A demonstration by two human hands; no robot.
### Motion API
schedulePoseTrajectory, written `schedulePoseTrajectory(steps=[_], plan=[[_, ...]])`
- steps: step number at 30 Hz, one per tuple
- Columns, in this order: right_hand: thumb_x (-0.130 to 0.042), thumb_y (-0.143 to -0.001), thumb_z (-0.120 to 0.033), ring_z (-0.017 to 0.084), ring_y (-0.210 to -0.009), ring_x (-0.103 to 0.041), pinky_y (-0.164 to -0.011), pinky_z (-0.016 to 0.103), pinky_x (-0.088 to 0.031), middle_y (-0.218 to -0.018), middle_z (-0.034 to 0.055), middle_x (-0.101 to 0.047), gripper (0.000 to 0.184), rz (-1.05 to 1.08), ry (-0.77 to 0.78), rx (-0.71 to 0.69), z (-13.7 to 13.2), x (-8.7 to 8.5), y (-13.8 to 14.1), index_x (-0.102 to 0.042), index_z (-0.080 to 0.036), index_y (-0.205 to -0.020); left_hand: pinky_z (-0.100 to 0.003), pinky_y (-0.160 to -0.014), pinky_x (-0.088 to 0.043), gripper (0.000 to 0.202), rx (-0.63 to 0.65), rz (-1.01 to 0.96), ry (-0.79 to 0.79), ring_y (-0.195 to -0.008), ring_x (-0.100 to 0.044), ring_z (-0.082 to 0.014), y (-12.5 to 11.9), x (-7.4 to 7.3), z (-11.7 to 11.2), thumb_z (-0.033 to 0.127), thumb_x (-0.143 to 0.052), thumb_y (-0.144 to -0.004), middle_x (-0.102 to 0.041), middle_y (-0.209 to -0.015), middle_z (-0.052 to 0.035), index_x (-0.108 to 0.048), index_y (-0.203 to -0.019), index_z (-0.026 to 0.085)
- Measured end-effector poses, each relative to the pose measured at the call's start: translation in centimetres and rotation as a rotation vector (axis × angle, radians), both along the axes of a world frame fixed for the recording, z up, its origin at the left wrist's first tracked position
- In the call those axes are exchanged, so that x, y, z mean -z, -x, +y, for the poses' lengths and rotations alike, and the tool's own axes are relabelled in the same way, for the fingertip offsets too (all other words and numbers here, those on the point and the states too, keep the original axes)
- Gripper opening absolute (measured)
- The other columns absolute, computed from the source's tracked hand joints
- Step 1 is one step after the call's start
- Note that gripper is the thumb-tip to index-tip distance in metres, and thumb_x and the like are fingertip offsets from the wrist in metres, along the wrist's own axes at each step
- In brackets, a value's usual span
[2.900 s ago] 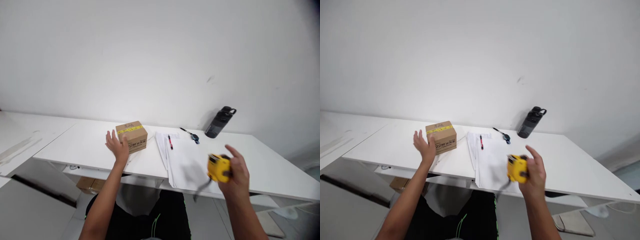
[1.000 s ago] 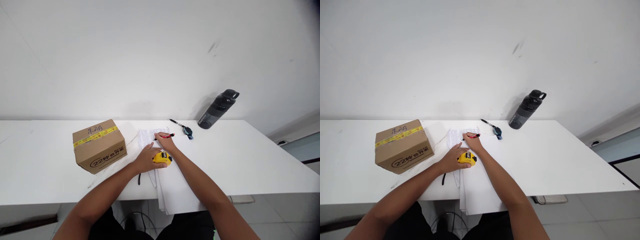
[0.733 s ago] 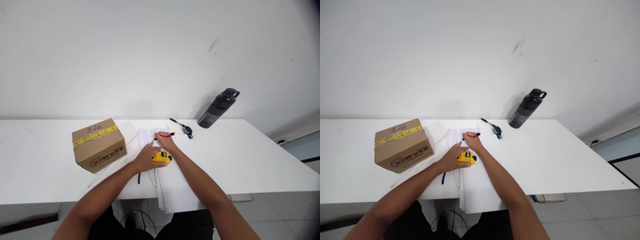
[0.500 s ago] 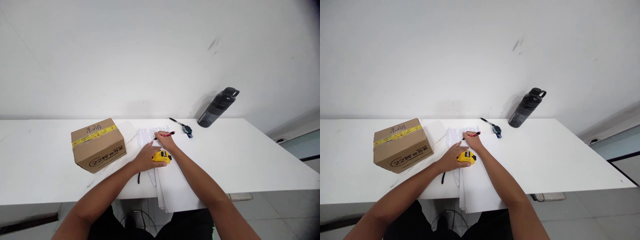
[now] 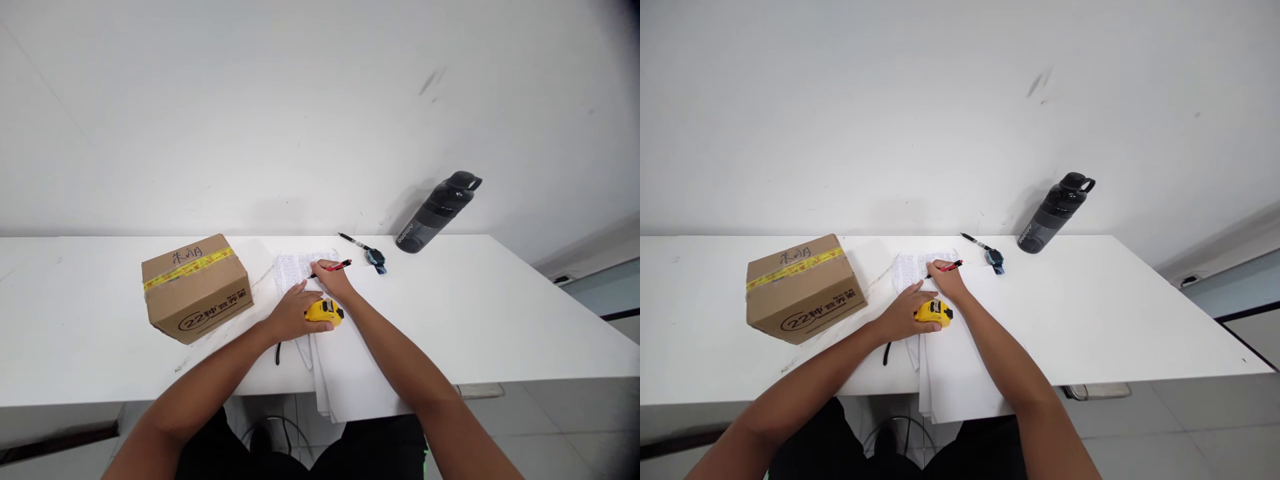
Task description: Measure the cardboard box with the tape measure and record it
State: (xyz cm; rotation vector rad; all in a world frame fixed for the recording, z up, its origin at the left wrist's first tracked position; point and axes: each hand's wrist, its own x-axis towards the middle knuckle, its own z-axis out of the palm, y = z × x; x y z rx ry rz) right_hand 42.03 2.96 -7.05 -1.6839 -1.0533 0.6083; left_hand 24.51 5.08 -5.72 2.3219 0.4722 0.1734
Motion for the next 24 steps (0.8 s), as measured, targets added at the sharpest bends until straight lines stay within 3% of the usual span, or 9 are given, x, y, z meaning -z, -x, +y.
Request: schedulePoseTrajectory(steps=[24], plan=[[-0.052, -0.079, -0.044, 0.015, -0.059, -0.049, -0.06, 0.03, -0.039, -0.054, -0.0022, -0.052, 0.035, 0.006, -0.038, 0.069, 0.03, 0.24, -0.3, -0.054, -0.02, -0.054, -0.047, -0.118, -0.017, 0.07, 0.01, 0.006, -0.011, -0.148, -0.012, -0.0344, 0.11, -0.5, -0.16, 0.072, -0.06, -0.073, -0.052, -0.143, -0.0045, -0.06, -0.123, 0.024]])
